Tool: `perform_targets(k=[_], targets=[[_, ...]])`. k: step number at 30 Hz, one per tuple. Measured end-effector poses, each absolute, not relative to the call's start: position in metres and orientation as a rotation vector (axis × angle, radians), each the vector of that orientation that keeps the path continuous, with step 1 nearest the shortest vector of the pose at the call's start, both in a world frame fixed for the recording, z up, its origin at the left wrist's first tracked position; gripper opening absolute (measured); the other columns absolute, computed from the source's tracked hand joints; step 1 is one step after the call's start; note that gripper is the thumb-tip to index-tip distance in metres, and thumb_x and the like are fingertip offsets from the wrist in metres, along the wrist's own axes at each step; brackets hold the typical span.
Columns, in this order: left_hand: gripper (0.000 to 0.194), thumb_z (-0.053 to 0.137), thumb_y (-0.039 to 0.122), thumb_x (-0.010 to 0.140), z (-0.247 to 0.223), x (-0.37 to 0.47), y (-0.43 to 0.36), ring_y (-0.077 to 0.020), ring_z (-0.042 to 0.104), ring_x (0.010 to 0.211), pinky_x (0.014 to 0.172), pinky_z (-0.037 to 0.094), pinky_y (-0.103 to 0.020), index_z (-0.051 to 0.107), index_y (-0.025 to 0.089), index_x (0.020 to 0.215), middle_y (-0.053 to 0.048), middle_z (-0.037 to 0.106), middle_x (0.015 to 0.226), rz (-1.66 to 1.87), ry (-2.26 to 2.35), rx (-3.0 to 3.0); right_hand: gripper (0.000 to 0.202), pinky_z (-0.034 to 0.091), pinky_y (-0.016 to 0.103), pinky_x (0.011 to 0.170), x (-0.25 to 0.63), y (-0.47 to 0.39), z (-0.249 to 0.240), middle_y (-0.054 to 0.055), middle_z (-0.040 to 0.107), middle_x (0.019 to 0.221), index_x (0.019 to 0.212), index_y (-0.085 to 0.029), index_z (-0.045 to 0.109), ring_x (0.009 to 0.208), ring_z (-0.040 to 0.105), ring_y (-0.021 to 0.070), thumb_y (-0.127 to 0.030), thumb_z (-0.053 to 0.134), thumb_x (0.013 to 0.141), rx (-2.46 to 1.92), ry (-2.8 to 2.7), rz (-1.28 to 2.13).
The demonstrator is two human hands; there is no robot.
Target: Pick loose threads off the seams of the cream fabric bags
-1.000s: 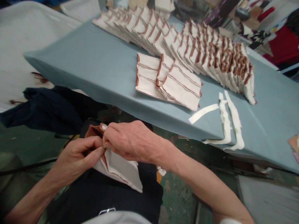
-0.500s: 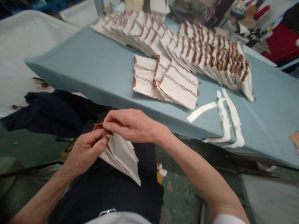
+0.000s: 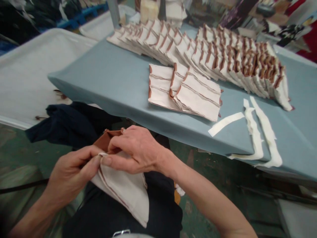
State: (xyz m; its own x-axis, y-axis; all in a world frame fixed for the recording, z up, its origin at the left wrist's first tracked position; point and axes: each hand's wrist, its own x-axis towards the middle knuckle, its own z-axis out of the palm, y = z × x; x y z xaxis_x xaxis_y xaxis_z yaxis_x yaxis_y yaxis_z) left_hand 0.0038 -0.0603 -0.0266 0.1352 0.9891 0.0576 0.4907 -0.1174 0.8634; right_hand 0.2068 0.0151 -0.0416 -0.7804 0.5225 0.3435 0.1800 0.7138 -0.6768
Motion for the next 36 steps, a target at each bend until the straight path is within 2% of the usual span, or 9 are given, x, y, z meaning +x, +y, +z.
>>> perform_targets(k=[5, 9, 13, 19, 24, 28, 30, 34, 36], targets=[[0.029, 0.055, 0.029, 0.09, -0.029, 0.007, -0.056, -0.0115, 0.052, 0.046, 0.045, 0.037, -0.021, 0.064, 0.021, 0.064, 0.005, 0.058, 0.053, 0.905, 1.428, 1.668, 0.046, 0.037, 0.031, 0.069, 0.207, 0.01, -0.032, -0.002, 0.062, 0.069, 0.083, -0.021, 0.064, 0.065, 0.056, 0.0154, -0.063, 0.059, 0.101, -0.678, -2.481, 0.832], [0.031, 0.055, 0.033, 0.094, -0.028, 0.008, -0.053, -0.0126, 0.052, 0.049, 0.047, 0.039, -0.022, 0.067, 0.021, 0.068, 0.003, 0.06, 0.057, 0.816, 1.304, 1.62, 0.052, 0.032, 0.028, 0.066, 0.206, 0.01, -0.029, -0.004, 0.059, 0.071, 0.078, -0.021, 0.059, 0.064, 0.052, 0.0118, -0.069, 0.067, 0.096, -0.78, -2.475, 1.009], [0.03, 0.056, 0.03, 0.095, -0.029, 0.005, -0.053, -0.0115, 0.051, 0.049, 0.047, 0.037, -0.021, 0.068, 0.02, 0.07, 0.004, 0.059, 0.057, 0.839, 1.258, 1.62, 0.055, 0.03, 0.027, 0.065, 0.203, 0.009, -0.026, -0.006, 0.055, 0.07, 0.077, -0.02, 0.058, 0.065, 0.049, 0.0113, -0.072, 0.076, 0.088, -0.895, -2.471, 1.035], [0.031, 0.057, 0.03, 0.097, -0.03, -0.002, -0.054, -0.0125, 0.053, 0.056, 0.052, 0.041, -0.021, 0.069, 0.02, 0.07, 0.003, 0.063, 0.063, 0.817, 1.155, 1.528, 0.042, 0.033, 0.027, 0.069, 0.206, 0.009, -0.027, -0.004, 0.061, 0.075, 0.08, -0.02, 0.058, 0.07, 0.053, 0.0115, -0.054, 0.074, 0.098, -0.815, -2.508, 1.097], [0.035, 0.059, 0.033, 0.096, -0.042, 0.002, -0.062, -0.0134, 0.049, 0.055, 0.053, 0.039, -0.024, 0.062, 0.02, 0.064, 0.002, 0.058, 0.06, 0.891, 1.194, 1.363, 0.031, 0.035, 0.026, 0.069, 0.205, 0.011, -0.03, -0.005, 0.058, 0.074, 0.082, -0.021, 0.057, 0.07, 0.051, 0.0117, -0.042, 0.069, 0.101, -0.712, -2.427, 1.301], [0.037, 0.057, 0.035, 0.095, -0.062, 0.017, -0.072, -0.0111, 0.032, 0.051, 0.048, 0.031, -0.024, 0.048, 0.022, 0.062, 0.005, 0.042, 0.058, 1.102, 1.244, 1.091, 0.028, 0.032, 0.026, 0.063, 0.194, 0.004, -0.036, -0.008, 0.043, 0.065, 0.072, -0.023, 0.043, 0.061, 0.04, 0.0102, -0.031, 0.06, 0.093, -0.747, -2.249, 1.371], [0.038, 0.057, 0.037, 0.096, -0.066, 0.021, -0.074, -0.0108, 0.03, 0.051, 0.047, 0.029, -0.024, 0.046, 0.022, 0.063, 0.006, 0.039, 0.058, 1.131, 1.227, 1.057, 0.026, 0.031, 0.026, 0.062, 0.193, 0.0, -0.038, -0.008, 0.041, 0.063, 0.07, -0.023, 0.039, 0.059, 0.039, 0.0102, -0.03, 0.056, 0.089, -0.811, -2.226, 1.338], [0.039, 0.056, 0.04, 0.101, -0.059, 0.011, -0.072, -0.0119, 0.041, 0.055, 0.052, 0.035, -0.024, 0.055, 0.02, 0.068, 0.004, 0.05, 0.062, 0.944, 1.187, 1.243, 0.021, 0.032, 0.026, 0.065, 0.202, -0.004, -0.037, -0.007, 0.049, 0.064, 0.072, -0.022, 0.049, 0.06, 0.043, 0.0099, -0.03, 0.058, 0.09, -0.916, -2.288, 1.247], [0.045, 0.046, 0.044, 0.108, -0.053, 0.002, -0.069, -0.0136, 0.048, 0.06, 0.056, 0.039, -0.025, 0.064, 0.019, 0.076, 0.002, 0.058, 0.068, 0.825, 1.174, 1.386, 0.018, 0.033, 0.026, 0.067, 0.209, -0.004, -0.034, -0.005, 0.059, 0.068, 0.077, -0.02, 0.058, 0.063, 0.049, 0.0102, -0.03, 0.059, 0.092, -0.945, -2.355, 1.207]])
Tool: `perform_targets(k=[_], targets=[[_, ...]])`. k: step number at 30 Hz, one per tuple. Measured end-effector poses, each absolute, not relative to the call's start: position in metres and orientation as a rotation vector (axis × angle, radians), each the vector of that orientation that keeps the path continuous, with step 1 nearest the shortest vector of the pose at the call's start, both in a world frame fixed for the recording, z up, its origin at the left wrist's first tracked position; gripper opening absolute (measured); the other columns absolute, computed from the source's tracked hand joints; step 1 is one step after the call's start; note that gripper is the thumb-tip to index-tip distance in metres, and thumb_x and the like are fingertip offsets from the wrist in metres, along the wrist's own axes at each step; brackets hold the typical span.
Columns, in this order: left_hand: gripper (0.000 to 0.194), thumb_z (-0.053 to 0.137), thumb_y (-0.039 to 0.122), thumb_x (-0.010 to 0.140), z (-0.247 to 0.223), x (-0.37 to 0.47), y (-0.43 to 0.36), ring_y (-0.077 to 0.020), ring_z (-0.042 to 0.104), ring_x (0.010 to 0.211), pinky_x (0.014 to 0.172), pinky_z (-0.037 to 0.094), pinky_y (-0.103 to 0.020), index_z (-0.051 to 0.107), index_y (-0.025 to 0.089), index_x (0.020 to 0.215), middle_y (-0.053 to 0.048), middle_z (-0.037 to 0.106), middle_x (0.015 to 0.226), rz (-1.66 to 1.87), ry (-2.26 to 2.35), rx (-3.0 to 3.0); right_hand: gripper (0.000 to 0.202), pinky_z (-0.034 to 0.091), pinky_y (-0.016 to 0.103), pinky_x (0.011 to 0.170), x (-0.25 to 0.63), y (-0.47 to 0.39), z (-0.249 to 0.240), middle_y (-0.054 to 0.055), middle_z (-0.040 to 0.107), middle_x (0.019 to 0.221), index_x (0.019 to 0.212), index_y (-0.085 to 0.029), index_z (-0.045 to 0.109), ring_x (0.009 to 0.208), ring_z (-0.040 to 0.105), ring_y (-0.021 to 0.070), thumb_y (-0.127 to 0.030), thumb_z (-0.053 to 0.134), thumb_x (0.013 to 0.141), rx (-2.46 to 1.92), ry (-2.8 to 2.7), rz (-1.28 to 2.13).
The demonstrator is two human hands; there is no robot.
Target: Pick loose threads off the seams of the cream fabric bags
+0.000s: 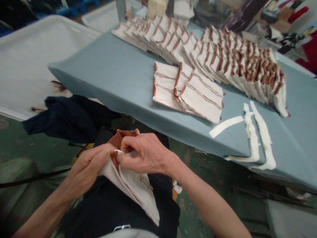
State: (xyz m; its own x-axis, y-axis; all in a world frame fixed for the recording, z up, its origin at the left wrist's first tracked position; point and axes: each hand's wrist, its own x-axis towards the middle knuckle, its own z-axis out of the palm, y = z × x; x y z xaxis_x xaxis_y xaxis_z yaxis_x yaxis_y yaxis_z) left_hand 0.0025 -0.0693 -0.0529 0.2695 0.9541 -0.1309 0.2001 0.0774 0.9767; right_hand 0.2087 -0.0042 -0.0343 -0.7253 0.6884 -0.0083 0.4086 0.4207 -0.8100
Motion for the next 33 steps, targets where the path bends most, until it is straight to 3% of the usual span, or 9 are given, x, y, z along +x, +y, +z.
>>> perform_targets(k=[4, 9, 15, 21, 27, 33], targets=[[0.056, 0.029, 0.044, 0.113, -0.042, -0.007, -0.063, -0.0134, 0.05, 0.061, 0.058, 0.04, -0.024, 0.07, 0.019, 0.084, 0.002, 0.061, 0.069, 0.759, 1.114, 1.544, 0.018, 0.034, 0.027, 0.067, 0.216, -0.006, -0.025, -0.001, 0.071, 0.077, 0.084, -0.019, 0.065, 0.068, 0.057, 0.0123, -0.03, 0.058, 0.097, -0.908, -2.49, 1.11], [0.032, 0.051, 0.028, 0.104, -0.026, -0.006, -0.053, -0.0105, 0.06, 0.061, 0.058, 0.045, -0.018, 0.071, 0.019, 0.08, 0.004, 0.067, 0.07, 0.669, 1.01, 1.719, 0.01, 0.035, 0.027, 0.066, 0.219, -0.01, -0.013, 0.0, 0.072, 0.078, 0.093, -0.02, 0.067, 0.069, 0.06, 0.0146, -0.026, 0.06, 0.093, -0.86, -2.529, 0.942], [0.029, 0.054, 0.017, 0.094, -0.015, -0.008, -0.045, -0.0073, 0.057, 0.05, 0.05, 0.04, -0.016, 0.072, 0.018, 0.072, 0.007, 0.063, 0.058, 0.553, 1.006, 1.972, 0.012, 0.039, 0.027, 0.067, 0.218, -0.016, -0.003, 0.001, 0.075, 0.082, 0.097, -0.019, 0.069, 0.072, 0.064, 0.0165, -0.027, 0.061, 0.092, -0.899, -2.638, 0.924], [0.029, 0.052, 0.015, 0.093, -0.011, -0.002, -0.046, -0.0056, 0.054, 0.048, 0.051, 0.036, -0.018, 0.072, 0.017, 0.071, 0.007, 0.06, 0.057, 0.57, 1.06, 2.221, 0.019, 0.03, 0.031, 0.061, 0.214, -0.016, 0.006, 0.002, 0.07, 0.068, 0.077, -0.019, 0.068, 0.063, 0.057, 0.0167, -0.031, 0.064, 0.091, -1.069, -2.824, 0.787], [0.022, 0.054, 0.018, 0.096, -0.009, -0.001, -0.049, -0.0072, 0.066, 0.06, 0.057, 0.042, -0.017, 0.073, 0.02, 0.088, 0.006, 0.074, 0.074, 0.596, 1.124, 2.214, 0.023, 0.025, 0.031, 0.059, 0.211, -0.013, 0.005, 0.001, 0.066, 0.063, 0.069, -0.019, 0.065, 0.058, 0.048, 0.0144, -0.028, 0.065, 0.09, -1.121, -2.812, 0.826], [0.014, 0.058, 0.019, 0.095, -0.021, -0.002, -0.046, -0.008, 0.06, 0.055, 0.053, 0.039, -0.019, 0.069, 0.022, 0.087, 0.008, 0.065, 0.067, 0.615, 1.158, 2.145, 0.022, 0.026, 0.03, 0.062, 0.214, -0.01, -0.002, -0.003, 0.055, 0.061, 0.066, -0.02, 0.055, 0.06, 0.039, 0.0127, -0.023, 0.064, 0.086, -1.164, -2.679, 1.016]])
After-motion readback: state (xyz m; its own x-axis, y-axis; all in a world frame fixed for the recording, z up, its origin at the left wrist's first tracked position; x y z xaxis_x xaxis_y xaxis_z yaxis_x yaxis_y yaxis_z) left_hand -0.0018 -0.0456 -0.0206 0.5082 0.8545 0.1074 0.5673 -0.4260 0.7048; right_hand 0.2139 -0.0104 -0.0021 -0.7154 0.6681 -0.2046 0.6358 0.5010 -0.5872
